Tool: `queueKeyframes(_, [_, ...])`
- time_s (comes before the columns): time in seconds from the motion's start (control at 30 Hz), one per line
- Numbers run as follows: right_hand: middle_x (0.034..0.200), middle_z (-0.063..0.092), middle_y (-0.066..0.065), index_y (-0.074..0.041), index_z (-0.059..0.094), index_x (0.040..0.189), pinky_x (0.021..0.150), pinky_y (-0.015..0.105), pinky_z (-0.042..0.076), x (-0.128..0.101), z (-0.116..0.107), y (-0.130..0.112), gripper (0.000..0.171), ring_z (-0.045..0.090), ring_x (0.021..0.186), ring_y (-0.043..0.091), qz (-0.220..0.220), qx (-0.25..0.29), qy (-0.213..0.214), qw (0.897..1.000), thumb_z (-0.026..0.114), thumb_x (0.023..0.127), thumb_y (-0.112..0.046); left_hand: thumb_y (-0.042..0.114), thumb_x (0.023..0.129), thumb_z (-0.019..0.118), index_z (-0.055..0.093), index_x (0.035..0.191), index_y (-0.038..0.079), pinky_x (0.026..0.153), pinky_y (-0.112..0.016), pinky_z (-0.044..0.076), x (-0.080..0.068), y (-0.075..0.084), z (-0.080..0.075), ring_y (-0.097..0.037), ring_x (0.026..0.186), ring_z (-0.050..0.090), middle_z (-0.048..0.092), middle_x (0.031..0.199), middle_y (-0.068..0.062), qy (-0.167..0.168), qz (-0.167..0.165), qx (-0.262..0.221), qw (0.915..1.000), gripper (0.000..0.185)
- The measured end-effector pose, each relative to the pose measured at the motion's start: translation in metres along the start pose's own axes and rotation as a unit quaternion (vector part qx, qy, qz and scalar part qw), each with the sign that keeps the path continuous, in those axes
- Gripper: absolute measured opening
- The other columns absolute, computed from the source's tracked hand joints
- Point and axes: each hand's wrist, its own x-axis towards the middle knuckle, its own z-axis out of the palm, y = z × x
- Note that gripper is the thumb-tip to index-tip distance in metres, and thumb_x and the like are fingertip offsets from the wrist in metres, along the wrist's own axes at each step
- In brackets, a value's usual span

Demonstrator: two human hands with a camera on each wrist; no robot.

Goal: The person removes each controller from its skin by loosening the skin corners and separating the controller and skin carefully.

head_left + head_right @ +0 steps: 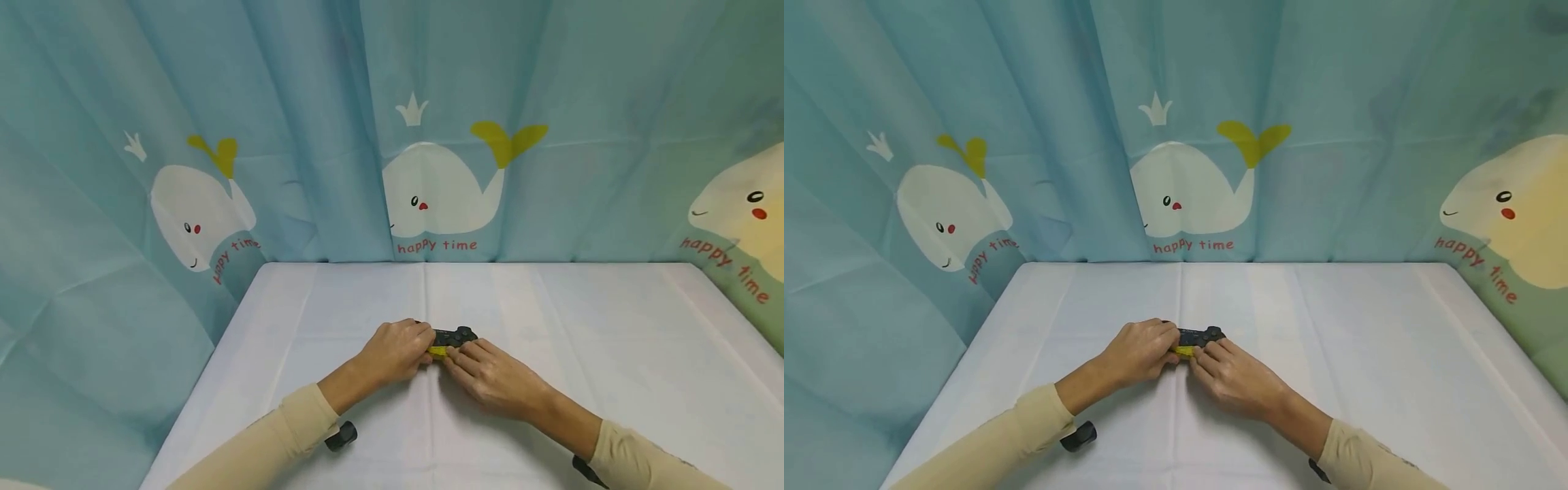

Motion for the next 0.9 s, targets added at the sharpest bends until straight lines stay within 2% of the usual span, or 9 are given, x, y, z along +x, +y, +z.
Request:
queueKeyframes(0.2, [0.121,0.069,0.016,0.005,0.069,0.118,0.084,0.038,0.055,-0.006,-0.004,-0.004,0.051,0.065,0.102,0.026,0.059,0.12,0.017,0.991,0.026,0.102,-0.017,0.032,0.088,0.082,0.067,0.094,0.009,0.058,-0.027,0.055,-0.006,0.006,0.006,-0.015,0.078,0.061,0.064,0.095,0.0,0.025,0.019,0.045,0.9985,0.028])
queueKeyframes(0.33, [0.123,0.069,0.016,0.004,0.067,0.121,0.088,0.04,0.055,-0.009,-0.005,-0.005,0.033,0.065,0.108,0.027,0.091,0.176,0.048,0.979,0.052,0.094,-0.006,0.027,0.089,0.08,0.07,0.098,0.007,0.059,-0.027,0.056,-0.013,0.009,0.012,-0.017,0.085,0.062,0.063,0.106,-0.003,0.063,0.026,0.065,0.9955,0.024])
queueKeyframes(0.47, [0.124,0.068,0.013,0.0,0.067,0.12,0.09,0.04,0.054,-0.008,-0.004,-0.005,0.041,0.064,0.109,0.025,0.11,0.189,0.039,0.975,0.073,0.08,-0.001,0.015,0.095,0.074,0.07,0.1,0.005,0.065,-0.027,0.057,-0.024,0.013,0.015,-0.02,0.094,0.064,0.062,0.12,-0.009,0.097,0.033,0.079,0.9917,0.012])
queueKeyframes(0.53, [0.121,0.067,0.012,0.0,0.067,0.119,0.09,0.039,0.054,-0.007,-0.004,-0.006,0.042,0.063,0.108,0.025,0.112,0.188,0.026,0.975,0.077,0.078,-0.001,0.01,0.096,0.07,0.07,0.107,0.003,0.076,-0.03,0.058,-0.031,0.015,0.014,-0.024,0.105,0.064,0.06,0.127,-0.013,0.083,0.033,0.087,0.9921,0.013])
queueKeyframes(0.6, [0.118,0.065,0.01,0.0,0.067,0.117,0.091,0.039,0.053,-0.006,-0.004,-0.006,0.041,0.063,0.106,0.025,0.117,0.181,0.016,0.976,0.078,0.077,-0.001,0.009,0.097,0.067,0.067,0.123,0.003,0.09,-0.038,0.054,-0.038,0.016,0.012,-0.03,0.117,0.06,0.056,0.134,-0.017,0.042,0.024,0.088,0.9949,0.026])
queueKeyframes(0.7, [0.112,0.064,0.005,-0.002,0.065,0.115,0.091,0.039,0.053,-0.006,-0.004,-0.005,0.04,0.062,0.103,0.022,0.147,0.187,0.007,0.971,0.08,0.077,-0.003,0.02,0.098,0.066,0.055,0.144,0.007,0.104,-0.052,0.044,-0.045,0.015,0.011,-0.037,0.133,0.047,0.047,0.144,-0.02,-0.03,-0.006,0.048,0.9984,0.049])
queueKeyframes(0.77, [0.112,0.063,0.003,-0.004,0.064,0.114,0.091,0.039,0.053,-0.006,-0.004,-0.003,0.039,0.06,0.102,0.019,0.18,0.204,0.005,0.962,0.079,0.078,-0.004,0.026,0.099,0.065,0.047,0.152,0.011,0.107,-0.056,0.039,-0.049,0.01,0.008,-0.039,0.138,0.041,0.041,0.15,-0.02,-0.058,-0.025,-0.008,0.998,0.058])
queueKeyframes(0.83, [0.113,0.06,0.001,-0.006,0.063,0.113,0.09,0.039,0.052,-0.009,-0.005,-0.001,0.037,0.058,0.103,0.018,0.221,0.226,0.004,0.949,0.079,0.08,-0.007,0.029,0.099,0.067,0.041,0.155,0.01,0.11,-0.054,0.036,-0.051,0.003,0.006,-0.037,0.141,0.038,0.039,0.153,-0.019,-0.061,-0.049,-0.086,0.9932,0.065])
queueKeyframes(0.9, [0.118,0.055,0.003,-0.005,0.06,0.116,0.089,0.041,0.051,-0.013,-0.005,0.001,0.042,0.055,0.106,0.019,0.271,0.246,0.006,0.931,0.082,0.08,-0.01,0.027,0.097,0.071,0.037,0.156,0.007,0.111,-0.049,0.035,-0.053,-0.004,0.005,-0.034,0.142,0.038,0.039,0.153,-0.017,-0.052,-0.078,-0.16,0.9826,0.071])
